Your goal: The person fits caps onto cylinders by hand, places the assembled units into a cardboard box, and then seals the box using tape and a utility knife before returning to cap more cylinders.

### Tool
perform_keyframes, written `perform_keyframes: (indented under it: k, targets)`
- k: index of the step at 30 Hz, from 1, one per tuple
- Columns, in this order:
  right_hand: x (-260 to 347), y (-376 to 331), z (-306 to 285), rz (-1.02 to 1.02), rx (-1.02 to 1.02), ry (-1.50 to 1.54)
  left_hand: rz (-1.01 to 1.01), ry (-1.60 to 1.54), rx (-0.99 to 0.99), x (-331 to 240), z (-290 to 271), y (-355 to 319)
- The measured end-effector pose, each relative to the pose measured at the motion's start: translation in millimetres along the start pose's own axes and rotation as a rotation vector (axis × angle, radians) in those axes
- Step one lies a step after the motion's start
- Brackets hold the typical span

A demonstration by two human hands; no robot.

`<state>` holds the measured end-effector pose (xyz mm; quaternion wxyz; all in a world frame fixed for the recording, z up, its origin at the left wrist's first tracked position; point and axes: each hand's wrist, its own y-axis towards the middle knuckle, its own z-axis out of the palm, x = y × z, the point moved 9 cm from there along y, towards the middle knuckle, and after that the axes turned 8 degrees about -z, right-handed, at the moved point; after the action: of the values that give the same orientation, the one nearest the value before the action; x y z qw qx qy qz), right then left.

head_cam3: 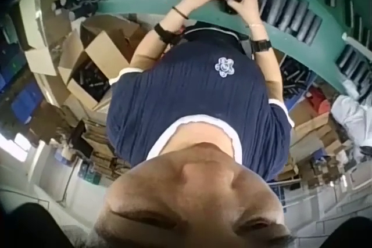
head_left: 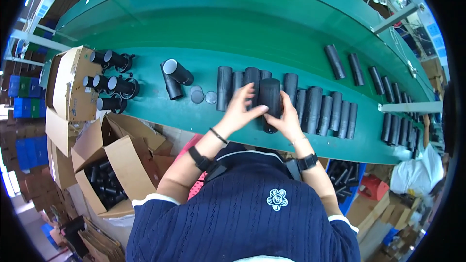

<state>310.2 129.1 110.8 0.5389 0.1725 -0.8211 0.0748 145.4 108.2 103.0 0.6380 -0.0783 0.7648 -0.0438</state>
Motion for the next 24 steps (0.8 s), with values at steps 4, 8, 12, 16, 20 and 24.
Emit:
perform_keyframes:
  k: [4,8,12,16,20,24]
  targets:
    - [26,-21,-11,-0.12,0.099,-0.051,-0.146,-0.453,0.268,-15,44,-8]
    - [4,-27,-39,0.073,0.009,0.488,-0.036,-0.319,0.322,-33,45,-16]
    - [19,-26,-35,0.165,0.109,0.667,0.085,-0.096,0.414,-46,61,-26]
    - [14,-34,-33,0.158,0.165,0.695,0.269,-0.004,0.433,-56,73,-42]
    - [12,-39,-27,0.214,0.16,0.807,0.171,-0.19,0.471,-53,77,-43]
    - [15,-36,-25,0.199,0.252,0.812,0.062,-0.272,0.44,-42,77,-36]
